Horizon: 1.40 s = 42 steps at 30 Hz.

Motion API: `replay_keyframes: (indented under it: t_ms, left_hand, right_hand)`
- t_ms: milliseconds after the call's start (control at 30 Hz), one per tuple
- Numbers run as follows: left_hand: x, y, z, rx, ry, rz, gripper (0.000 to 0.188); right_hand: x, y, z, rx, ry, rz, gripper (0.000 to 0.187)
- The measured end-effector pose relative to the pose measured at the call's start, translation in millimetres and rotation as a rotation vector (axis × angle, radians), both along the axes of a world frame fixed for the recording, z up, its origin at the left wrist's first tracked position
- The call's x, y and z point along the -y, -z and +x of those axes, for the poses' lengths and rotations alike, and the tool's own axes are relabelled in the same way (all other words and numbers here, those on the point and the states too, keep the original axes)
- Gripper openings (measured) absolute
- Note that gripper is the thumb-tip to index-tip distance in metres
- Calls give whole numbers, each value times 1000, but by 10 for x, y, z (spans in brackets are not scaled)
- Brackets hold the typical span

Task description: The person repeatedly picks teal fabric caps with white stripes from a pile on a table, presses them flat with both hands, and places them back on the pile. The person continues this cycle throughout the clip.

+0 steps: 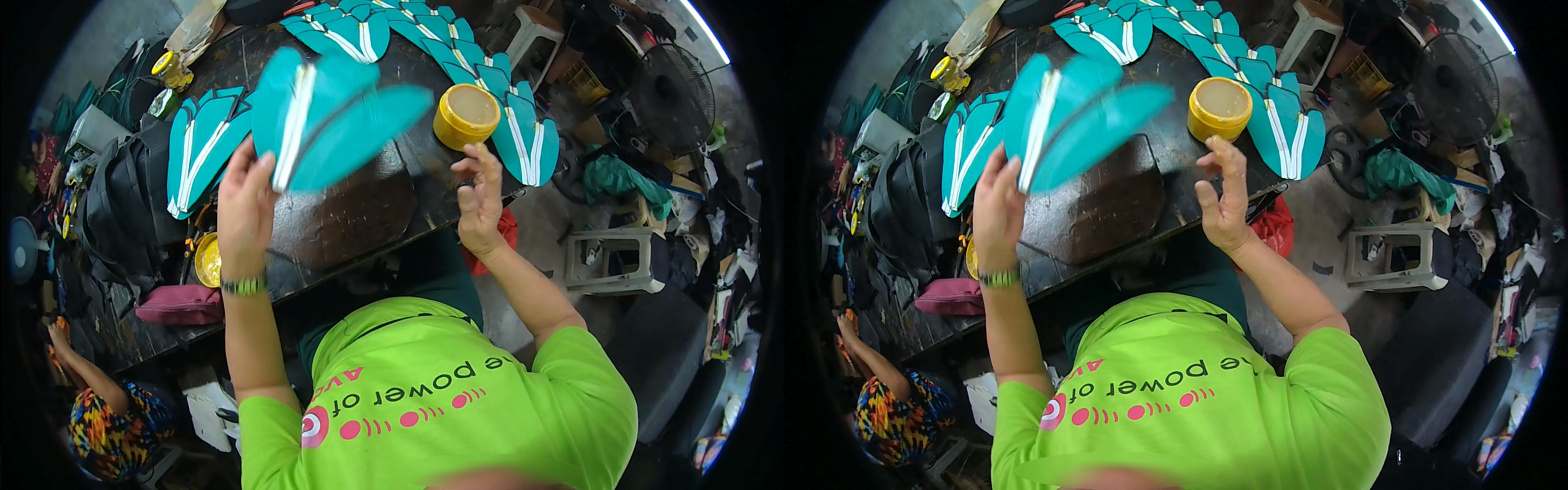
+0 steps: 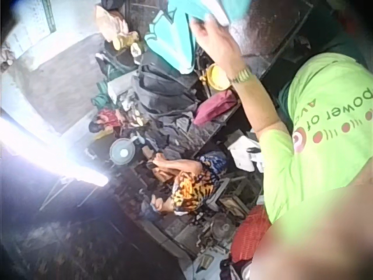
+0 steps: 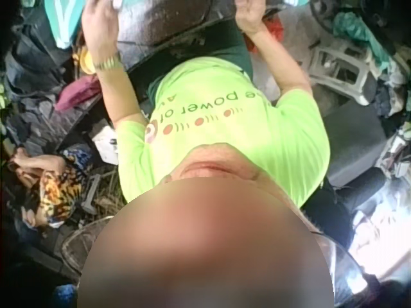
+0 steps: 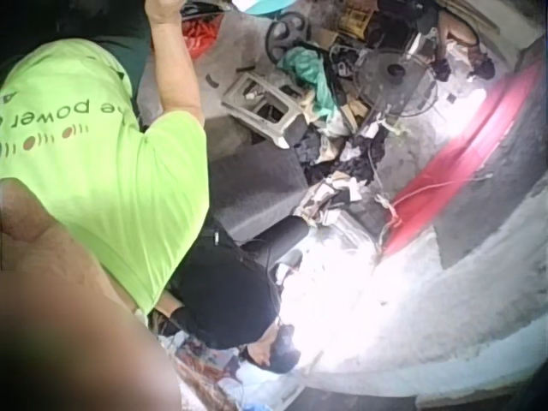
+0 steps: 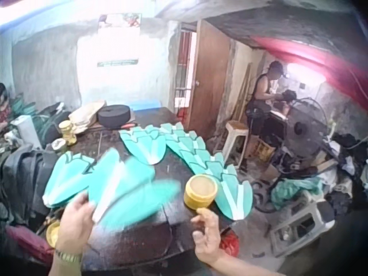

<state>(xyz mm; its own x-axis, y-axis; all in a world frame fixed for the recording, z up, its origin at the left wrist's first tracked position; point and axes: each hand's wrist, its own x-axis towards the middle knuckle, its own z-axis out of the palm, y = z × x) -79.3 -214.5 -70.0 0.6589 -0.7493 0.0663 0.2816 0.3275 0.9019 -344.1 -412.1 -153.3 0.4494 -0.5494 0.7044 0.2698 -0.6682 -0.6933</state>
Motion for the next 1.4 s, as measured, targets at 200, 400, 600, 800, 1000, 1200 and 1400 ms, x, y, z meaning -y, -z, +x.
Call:
replay_keyframes:
  t_ms: [200, 400, 600, 800, 1000, 1200, 1400]
  left_hand:
    - [1546, 126, 486, -165, -42, -111, 34]
    - [2699, 855, 458, -400, -173, -174, 38]
    - [2742, 1035, 314, -280, -168, 143, 66]
    - [1519, 252, 208, 452, 167, 500, 63]
    - [15, -23, 538, 1679, -595, 634, 65]
    - [-541, 106, 1066, 1273, -331, 815, 77]
    - [-484, 173, 1131, 1306, -383, 860, 60]
  right_hand:
    - [-48, 245, 80, -183, -3, 42, 71]
    - [-69, 169, 114, -289, 127, -60, 74]
    - [-106, 87, 142, -364, 167, -130, 76]
    - [-119, 50, 145, -387, 169, -88, 68]
    - [-109, -7, 162, -321, 35, 2, 56]
    - [320, -600, 33, -342, 164, -286, 21]
    - [1049, -919, 70, -928, 607, -591, 54]
